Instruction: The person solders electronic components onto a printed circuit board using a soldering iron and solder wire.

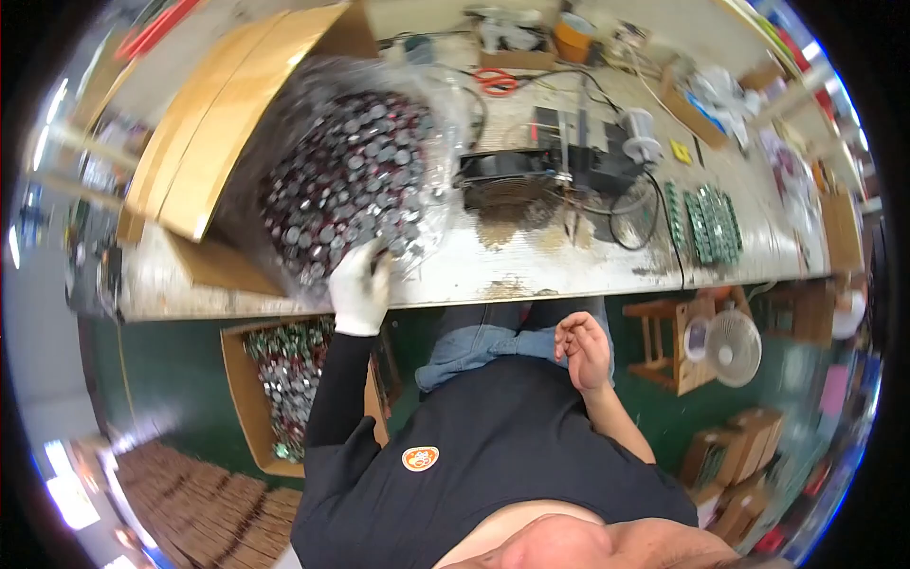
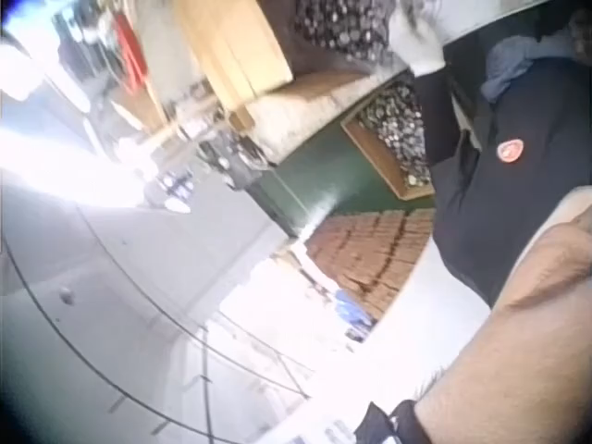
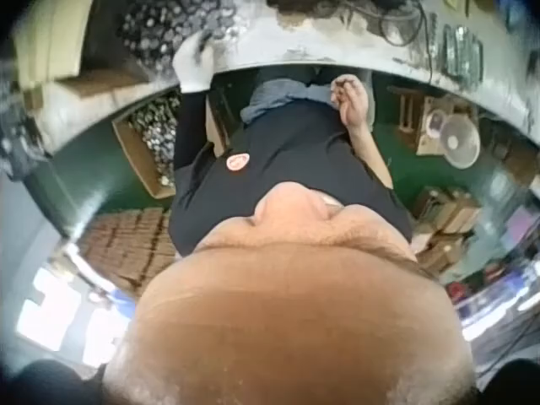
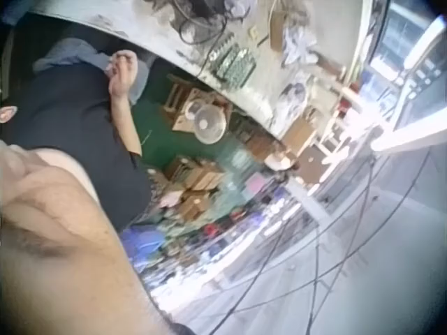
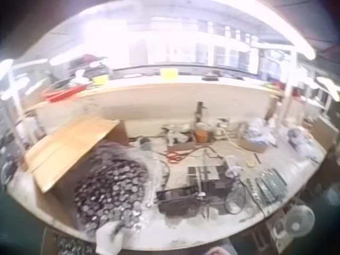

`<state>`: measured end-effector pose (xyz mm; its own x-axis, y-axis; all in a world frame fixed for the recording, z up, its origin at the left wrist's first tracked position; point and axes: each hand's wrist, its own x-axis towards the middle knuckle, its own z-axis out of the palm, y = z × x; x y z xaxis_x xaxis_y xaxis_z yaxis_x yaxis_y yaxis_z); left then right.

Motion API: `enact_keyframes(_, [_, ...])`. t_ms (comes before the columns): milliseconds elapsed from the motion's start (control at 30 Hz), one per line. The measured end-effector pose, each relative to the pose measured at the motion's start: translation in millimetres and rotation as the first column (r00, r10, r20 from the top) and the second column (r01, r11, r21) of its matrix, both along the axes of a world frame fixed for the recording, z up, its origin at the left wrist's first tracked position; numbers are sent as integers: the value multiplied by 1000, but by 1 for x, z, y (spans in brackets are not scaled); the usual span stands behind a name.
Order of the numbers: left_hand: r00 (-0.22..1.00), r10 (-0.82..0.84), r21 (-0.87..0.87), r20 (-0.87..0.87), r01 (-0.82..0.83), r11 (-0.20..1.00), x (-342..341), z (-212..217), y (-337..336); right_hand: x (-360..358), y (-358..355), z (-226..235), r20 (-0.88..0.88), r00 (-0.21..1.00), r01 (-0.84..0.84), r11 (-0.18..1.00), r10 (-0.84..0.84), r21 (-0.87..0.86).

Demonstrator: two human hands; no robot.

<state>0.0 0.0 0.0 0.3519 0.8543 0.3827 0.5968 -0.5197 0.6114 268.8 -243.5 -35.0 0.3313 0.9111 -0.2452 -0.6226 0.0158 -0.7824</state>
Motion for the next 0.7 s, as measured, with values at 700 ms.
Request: enact_keyframes(700, [860, 408, -365, 307, -290, 885, 15, 2, 10, 29, 2, 238, -411, 883, 198, 614, 227, 764])
